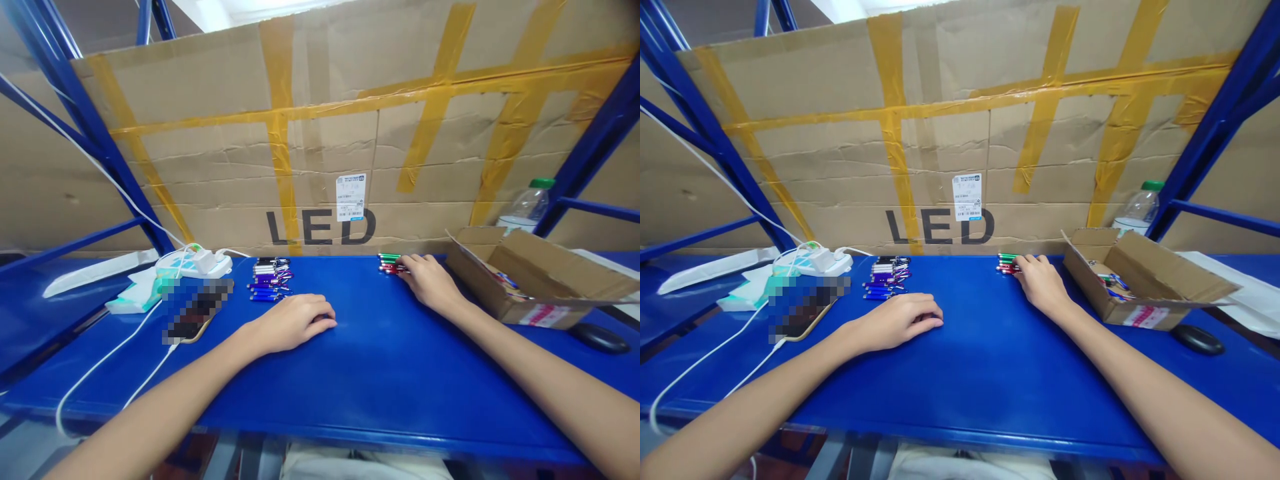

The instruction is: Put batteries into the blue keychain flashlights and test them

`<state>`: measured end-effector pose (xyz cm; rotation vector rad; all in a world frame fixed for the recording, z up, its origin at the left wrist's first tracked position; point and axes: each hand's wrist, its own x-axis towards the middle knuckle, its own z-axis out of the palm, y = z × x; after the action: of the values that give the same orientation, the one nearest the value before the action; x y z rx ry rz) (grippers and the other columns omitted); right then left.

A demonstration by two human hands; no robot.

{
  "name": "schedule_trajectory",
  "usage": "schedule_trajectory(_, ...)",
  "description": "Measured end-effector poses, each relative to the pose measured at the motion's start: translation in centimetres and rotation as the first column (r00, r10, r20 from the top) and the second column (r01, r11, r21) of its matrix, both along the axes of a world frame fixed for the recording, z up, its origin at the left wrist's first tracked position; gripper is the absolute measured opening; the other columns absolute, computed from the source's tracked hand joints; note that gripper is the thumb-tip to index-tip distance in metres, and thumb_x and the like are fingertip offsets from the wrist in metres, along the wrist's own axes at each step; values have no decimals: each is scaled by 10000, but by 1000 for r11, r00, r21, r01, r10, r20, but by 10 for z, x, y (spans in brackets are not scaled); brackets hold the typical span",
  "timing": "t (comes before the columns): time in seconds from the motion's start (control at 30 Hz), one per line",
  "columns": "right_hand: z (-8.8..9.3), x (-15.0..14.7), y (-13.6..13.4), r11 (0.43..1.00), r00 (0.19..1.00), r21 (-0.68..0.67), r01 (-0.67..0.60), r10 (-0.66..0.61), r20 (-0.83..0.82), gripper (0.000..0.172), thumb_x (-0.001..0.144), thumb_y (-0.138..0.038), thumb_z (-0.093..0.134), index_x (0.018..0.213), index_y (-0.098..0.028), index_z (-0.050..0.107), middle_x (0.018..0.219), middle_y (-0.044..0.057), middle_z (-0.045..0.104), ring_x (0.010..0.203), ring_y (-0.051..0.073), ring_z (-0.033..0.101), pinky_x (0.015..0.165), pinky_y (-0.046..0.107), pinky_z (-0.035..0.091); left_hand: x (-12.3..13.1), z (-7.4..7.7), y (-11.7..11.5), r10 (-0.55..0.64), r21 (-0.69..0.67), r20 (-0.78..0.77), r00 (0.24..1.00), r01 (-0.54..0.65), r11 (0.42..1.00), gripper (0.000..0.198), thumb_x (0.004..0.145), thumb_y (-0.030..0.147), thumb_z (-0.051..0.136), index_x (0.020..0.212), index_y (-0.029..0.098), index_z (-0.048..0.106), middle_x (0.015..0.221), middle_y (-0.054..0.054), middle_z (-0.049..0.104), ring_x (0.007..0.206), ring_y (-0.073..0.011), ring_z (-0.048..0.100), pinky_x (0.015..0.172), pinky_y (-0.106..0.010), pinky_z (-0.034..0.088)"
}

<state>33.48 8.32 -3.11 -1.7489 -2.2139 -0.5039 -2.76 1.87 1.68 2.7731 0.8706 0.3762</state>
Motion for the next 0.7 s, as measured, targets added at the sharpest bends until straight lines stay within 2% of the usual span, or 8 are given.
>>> schedule_trajectory(0.2, 2, -2, -1, 999, 999, -12, 45, -44, 30, 271, 1097, -271, 479, 1280, -141, 630, 1197, 176, 728, 1005, 347, 608, 783, 412, 424, -2, 4, 1, -3, 81, -77, 997, 9, 997, 220, 1112, 343, 556, 1130, 199, 721, 1101, -50, 751, 1026, -225, 721, 909, -320, 525)
schedule_trajectory(0.27, 4, -4, -4, 997, 996, -33, 74, -72, 50, 284, 1104, -277, 468, 1295, -133, 620, 1220, 184, 718, 1028, 355, 607, 781, 414, 428, -6, 11, 4, 38, 174, -148, 988, -12, 985, 239, 1118, 339, 535, 1152, 185, 715, 1117, -69, 746, 1046, -243, 719, 933, -346, 528)
schedule_trajectory(0.33, 7, -7, -7, 993, 992, -48, 111, -108, 60, 280, 1109, -287, 462, 1286, -136, 617, 1237, 190, 711, 1049, 363, 604, 771, 413, 430, -14, 20, 9, 148, 294, -228, 962, -77, 953, 253, 1119, 328, 523, 1162, 169, 715, 1129, -100, 738, 1066, -271, 716, 938, -373, 530)
schedule_trajectory(0.43, 11, -11, -12, 982, 982, -59, 179, -175, 64, 264, 1109, -311, 471, 1261, -146, 610, 1247, 197, 707, 1060, 366, 605, 754, 406, 433, -35, 38, 17, 437, 437, -299, 848, -285, 853, 222, 1097, 266, 542, 1121, 142, 725, 1156, -144, 734, 1067, -315, 723, 887, -386, 537)
schedule_trajectory(0.5, 14, -13, -14, 976, 977, -68, 208, -203, 68, 266, 1105, -323, 479, 1261, -145, 600, 1256, 203, 701, 1066, 368, 608, 744, 402, 437, -50, 48, 22, 563, 439, -348, 749, -400, 804, 225, 1090, 240, 533, 1131, 140, 730, 1128, -148, 743, 1053, -329, 735, 864, -390, 539)
schedule_trajectory(0.6, 17, -14, -17, 971, 973, -81, 226, -220, 75, 272, 1098, -323, 485, 1274, -143, 587, 1265, 212, 688, 1101, 381, 602, 733, 398, 445, -68, 56, 26, 611, 380, -410, 678, -481, 790, 216, 1034, 228, 627, 1217, 186, 734, 1217, -138, 736, 1154, -355, 717, 874, -385, 540)
schedule_trajectory(0.7, 18, -16, -18, 968, 972, -101, 229, -223, 73, 277, 1088, -321, 499, 1287, -145, 579, 1289, 217, 671, 1121, 389, 595, 739, 404, 458, -74, 56, 26, 608, 318, -476, 635, -520, 793, 287, 976, 201, 699, 1259, 203, 745, 1257, -136, 730, 1183, -364, 710, 904, -390, 540)
